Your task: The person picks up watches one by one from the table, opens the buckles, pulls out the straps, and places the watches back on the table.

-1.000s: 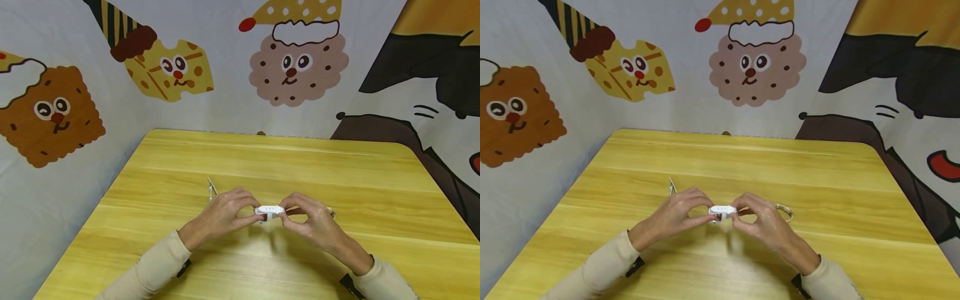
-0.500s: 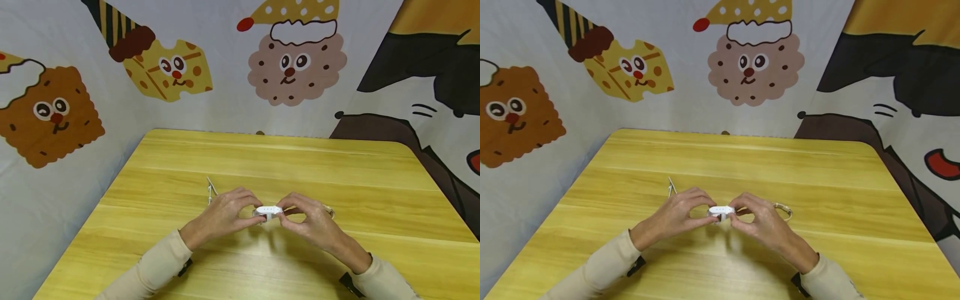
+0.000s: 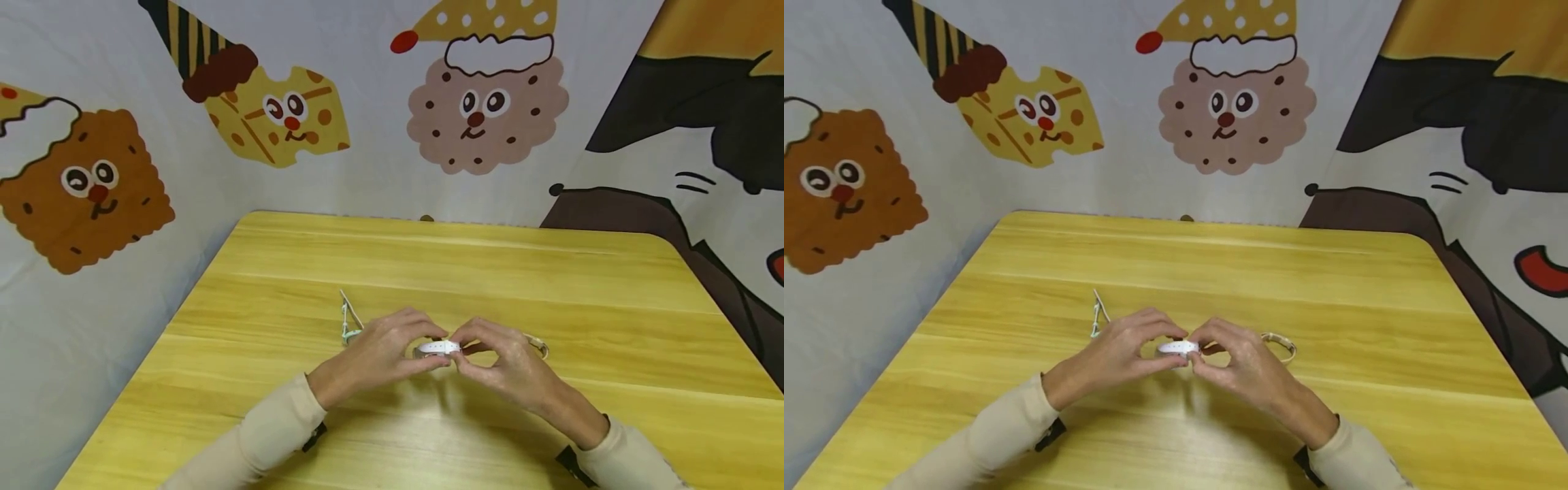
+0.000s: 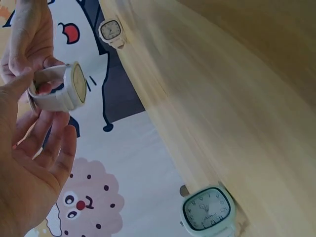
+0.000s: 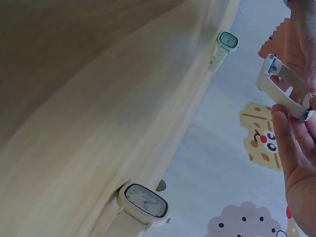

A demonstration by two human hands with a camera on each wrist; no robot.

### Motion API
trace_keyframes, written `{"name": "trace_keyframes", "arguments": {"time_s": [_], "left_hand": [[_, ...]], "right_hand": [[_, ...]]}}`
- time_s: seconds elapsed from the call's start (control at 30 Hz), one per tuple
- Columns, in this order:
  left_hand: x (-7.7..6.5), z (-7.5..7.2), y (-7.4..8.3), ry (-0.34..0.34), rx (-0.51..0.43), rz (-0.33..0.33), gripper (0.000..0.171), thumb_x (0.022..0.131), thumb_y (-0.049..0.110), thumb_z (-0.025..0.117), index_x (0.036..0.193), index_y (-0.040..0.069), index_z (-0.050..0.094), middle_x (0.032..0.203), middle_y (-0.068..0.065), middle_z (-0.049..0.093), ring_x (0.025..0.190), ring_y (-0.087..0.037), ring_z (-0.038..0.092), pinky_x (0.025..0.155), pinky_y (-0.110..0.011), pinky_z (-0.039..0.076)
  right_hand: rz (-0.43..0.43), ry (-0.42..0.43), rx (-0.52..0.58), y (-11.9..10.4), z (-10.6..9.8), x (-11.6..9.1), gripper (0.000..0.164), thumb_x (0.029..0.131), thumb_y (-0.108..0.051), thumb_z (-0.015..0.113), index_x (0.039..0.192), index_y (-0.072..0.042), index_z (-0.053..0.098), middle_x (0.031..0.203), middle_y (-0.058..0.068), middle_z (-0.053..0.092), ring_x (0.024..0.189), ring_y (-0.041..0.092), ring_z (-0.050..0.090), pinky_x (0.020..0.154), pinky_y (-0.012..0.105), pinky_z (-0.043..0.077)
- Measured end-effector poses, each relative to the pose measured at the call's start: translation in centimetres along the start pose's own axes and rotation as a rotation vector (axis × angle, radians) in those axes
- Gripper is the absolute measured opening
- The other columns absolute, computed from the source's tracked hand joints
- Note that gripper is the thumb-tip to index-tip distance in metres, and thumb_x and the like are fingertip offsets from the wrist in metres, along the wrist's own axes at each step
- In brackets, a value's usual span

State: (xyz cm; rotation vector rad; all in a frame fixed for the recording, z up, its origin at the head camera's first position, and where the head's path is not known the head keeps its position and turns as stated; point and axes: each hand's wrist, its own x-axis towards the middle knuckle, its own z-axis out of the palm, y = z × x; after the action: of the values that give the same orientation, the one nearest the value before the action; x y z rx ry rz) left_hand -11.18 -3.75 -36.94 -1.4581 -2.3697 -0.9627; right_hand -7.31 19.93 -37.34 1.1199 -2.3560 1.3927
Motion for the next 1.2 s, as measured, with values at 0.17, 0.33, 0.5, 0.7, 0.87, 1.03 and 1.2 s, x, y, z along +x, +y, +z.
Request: {"name": "trace_keyframes", "arguments": {"time_s": [0.17,0.33,0.5,0.7,0.87,1.03,1.2], "left_hand": [[0.14,0.36,0.13,0.012,-0.036,0.038,0.023,0.093,0.023,0.078,0.11,0.008,0.076,0.103,0.001,0.072,0.095,-0.011,0.065,0.084,-0.014,0.051],[0.08,0.41,0.05,0.014,-0.032,0.041,0.02,0.093,0.021,0.078,0.107,0.007,0.077,0.099,0.001,0.073,0.088,-0.009,0.065,0.079,-0.013,0.051],[0.05,0.35,0.02,0.026,-0.046,0.046,0.017,0.094,0.02,0.076,0.106,0.008,0.077,0.098,0.002,0.073,0.085,-0.007,0.065,0.076,-0.012,0.051],[0.0,0.28,0.01,0.033,-0.064,0.041,0.016,0.095,0.02,0.076,0.104,0.008,0.077,0.096,0.002,0.072,0.083,-0.006,0.064,0.074,-0.011,0.05],[-0.01,0.28,0.06,0.032,-0.074,0.029,0.016,0.095,0.02,0.076,0.104,0.008,0.077,0.095,0.003,0.072,0.082,-0.003,0.062,0.07,-0.014,0.052],[-0.09,0.34,0.0,0.042,-0.078,0.03,0.016,0.095,0.021,0.076,0.105,0.009,0.077,0.095,0.003,0.072,0.082,-0.002,0.061,0.068,-0.015,0.053],[-0.14,0.44,-0.08,0.059,-0.092,0.04,0.015,0.093,0.019,0.078,0.105,0.009,0.078,0.096,0.003,0.072,0.083,-0.004,0.062,0.069,-0.014,0.052]], "right_hand": [[0.005,-0.006,-0.006,-0.2,0.02,-0.01,0.028,0.086,0.009,0.073,0.106,-0.009,0.069,0.103,-0.002,0.069,0.094,0.018,0.07,0.078,0.029,0.06],[0.003,0.008,-0.006,-0.16,0.19,0.05,0.029,0.084,0.012,0.072,0.103,-0.01,0.069,0.102,-0.002,0.069,0.092,0.018,0.07,0.076,0.029,0.06],[0.01,0.024,0.01,-0.23,0.39,0.12,0.033,0.082,0.015,0.07,0.101,-0.011,0.068,0.1,-0.003,0.068,0.091,0.018,0.07,0.075,0.03,0.061],[0.023,0.042,0.017,-0.31,0.56,0.09,0.034,0.082,0.015,0.069,0.102,-0.012,0.068,0.1,-0.004,0.067,0.092,0.018,0.069,0.075,0.031,0.061],[0.014,0.066,0.029,-0.27,0.65,-0.02,0.031,0.082,0.014,0.068,0.101,-0.01,0.068,0.101,-0.001,0.067,0.09,0.02,0.07,0.075,0.032,0.061],[0.008,0.077,0.033,-0.15,0.76,-0.08,0.035,0.08,0.016,0.069,0.103,-0.01,0.068,0.101,0.0,0.067,0.09,0.021,0.07,0.074,0.032,0.061],[-0.015,0.1,0.015,-0.01,0.93,-0.14,0.038,0.078,0.019,0.069,0.104,-0.009,0.067,0.1,0.003,0.067,0.088,0.021,0.07,0.073,0.033,0.061]]}}
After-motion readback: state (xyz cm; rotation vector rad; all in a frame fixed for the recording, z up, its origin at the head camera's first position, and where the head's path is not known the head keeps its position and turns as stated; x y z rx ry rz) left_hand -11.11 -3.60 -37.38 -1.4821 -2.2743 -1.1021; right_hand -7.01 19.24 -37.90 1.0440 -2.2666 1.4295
